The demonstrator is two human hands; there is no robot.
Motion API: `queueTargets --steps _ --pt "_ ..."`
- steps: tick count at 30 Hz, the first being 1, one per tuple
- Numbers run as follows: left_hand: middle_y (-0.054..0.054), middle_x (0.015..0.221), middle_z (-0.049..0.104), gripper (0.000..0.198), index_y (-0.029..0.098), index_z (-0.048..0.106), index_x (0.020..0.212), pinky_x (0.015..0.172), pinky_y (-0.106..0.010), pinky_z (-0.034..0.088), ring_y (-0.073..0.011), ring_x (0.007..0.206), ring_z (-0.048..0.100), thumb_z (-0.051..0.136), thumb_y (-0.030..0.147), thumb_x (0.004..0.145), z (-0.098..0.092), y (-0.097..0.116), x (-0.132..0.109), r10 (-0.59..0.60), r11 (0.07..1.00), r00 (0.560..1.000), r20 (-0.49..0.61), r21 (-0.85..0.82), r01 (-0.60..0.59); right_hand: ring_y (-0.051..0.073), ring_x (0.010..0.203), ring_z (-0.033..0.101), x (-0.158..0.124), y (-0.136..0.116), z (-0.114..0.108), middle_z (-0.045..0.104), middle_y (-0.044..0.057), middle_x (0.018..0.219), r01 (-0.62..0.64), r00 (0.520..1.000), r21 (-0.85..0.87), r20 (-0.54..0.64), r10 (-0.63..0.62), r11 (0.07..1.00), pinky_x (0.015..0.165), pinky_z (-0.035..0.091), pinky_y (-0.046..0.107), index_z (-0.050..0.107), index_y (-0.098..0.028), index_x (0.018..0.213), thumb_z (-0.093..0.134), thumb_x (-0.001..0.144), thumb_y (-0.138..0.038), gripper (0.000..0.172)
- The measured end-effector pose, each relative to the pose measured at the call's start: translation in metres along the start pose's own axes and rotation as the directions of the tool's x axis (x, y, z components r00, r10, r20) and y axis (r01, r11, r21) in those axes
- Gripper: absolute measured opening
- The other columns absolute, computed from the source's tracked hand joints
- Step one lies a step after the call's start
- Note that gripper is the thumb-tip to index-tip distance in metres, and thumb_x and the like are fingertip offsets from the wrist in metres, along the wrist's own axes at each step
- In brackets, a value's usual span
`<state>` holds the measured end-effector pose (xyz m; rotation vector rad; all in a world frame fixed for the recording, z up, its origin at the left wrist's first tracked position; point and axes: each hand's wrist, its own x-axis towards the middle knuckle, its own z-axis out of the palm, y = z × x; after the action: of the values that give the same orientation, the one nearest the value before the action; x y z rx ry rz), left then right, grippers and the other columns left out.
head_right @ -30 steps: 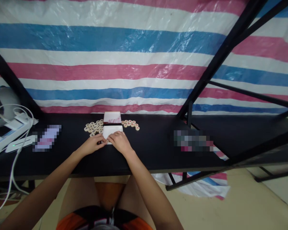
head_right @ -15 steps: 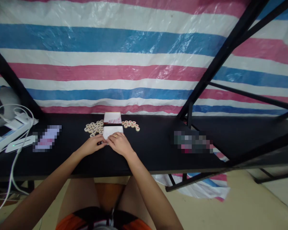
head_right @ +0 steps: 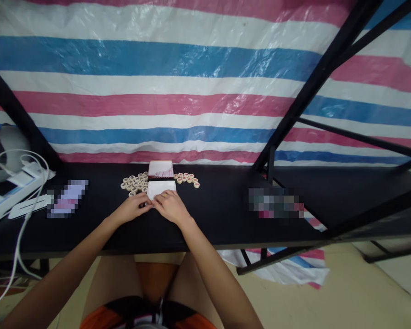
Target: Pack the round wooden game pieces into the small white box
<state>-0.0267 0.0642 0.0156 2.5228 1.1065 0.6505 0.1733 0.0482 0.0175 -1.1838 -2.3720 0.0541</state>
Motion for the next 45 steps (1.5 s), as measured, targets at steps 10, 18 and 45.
queueTargets --steps 10,18,45 --pt "-0.003 0.098 0.061 0.017 0.02 0.064 0.086 0.074 -0.026 0.044 -0.0166 0.085 0.06 0.052 0.032 0.09 0.001 -0.0022 0.0003 0.0 1.0 1.0 0.003 0.004 0.0 0.018 0.096 0.057 -0.001 0.0019 0.0007 0.07 0.005 0.093 0.003 1.0 -0.011 -0.013 -0.003 1.0 0.09 0.037 0.031 0.068 -0.02 0.104 0.042 0.098 -0.033 0.03" --pt "-0.003 0.098 0.061 0.018 0.02 0.064 0.086 0.074 -0.025 0.044 -0.0162 0.084 0.06 0.052 0.032 0.09 0.0022 -0.0029 -0.0002 0.0 1.0 1.0 0.001 0.008 0.0 0.018 0.095 0.056 -0.0012 0.0058 0.004 0.07 0.006 0.094 0.013 1.0 -0.049 -0.021 -0.014 0.999 0.088 0.036 0.031 0.068 -0.017 0.103 0.042 0.098 -0.033 0.031" --pt "-0.002 0.096 0.061 0.018 0.021 0.064 0.087 0.071 -0.024 0.044 -0.0138 0.077 0.058 0.05 0.032 0.09 0.0019 -0.0029 -0.0007 -0.004 1.0 1.0 0.009 0.027 0.004 0.018 0.097 0.056 -0.0013 0.0081 0.0047 0.069 0.006 0.096 0.0 1.0 -0.029 -0.012 0.0 1.0 0.089 0.037 0.032 0.068 -0.017 0.099 0.04 0.098 -0.027 0.029"
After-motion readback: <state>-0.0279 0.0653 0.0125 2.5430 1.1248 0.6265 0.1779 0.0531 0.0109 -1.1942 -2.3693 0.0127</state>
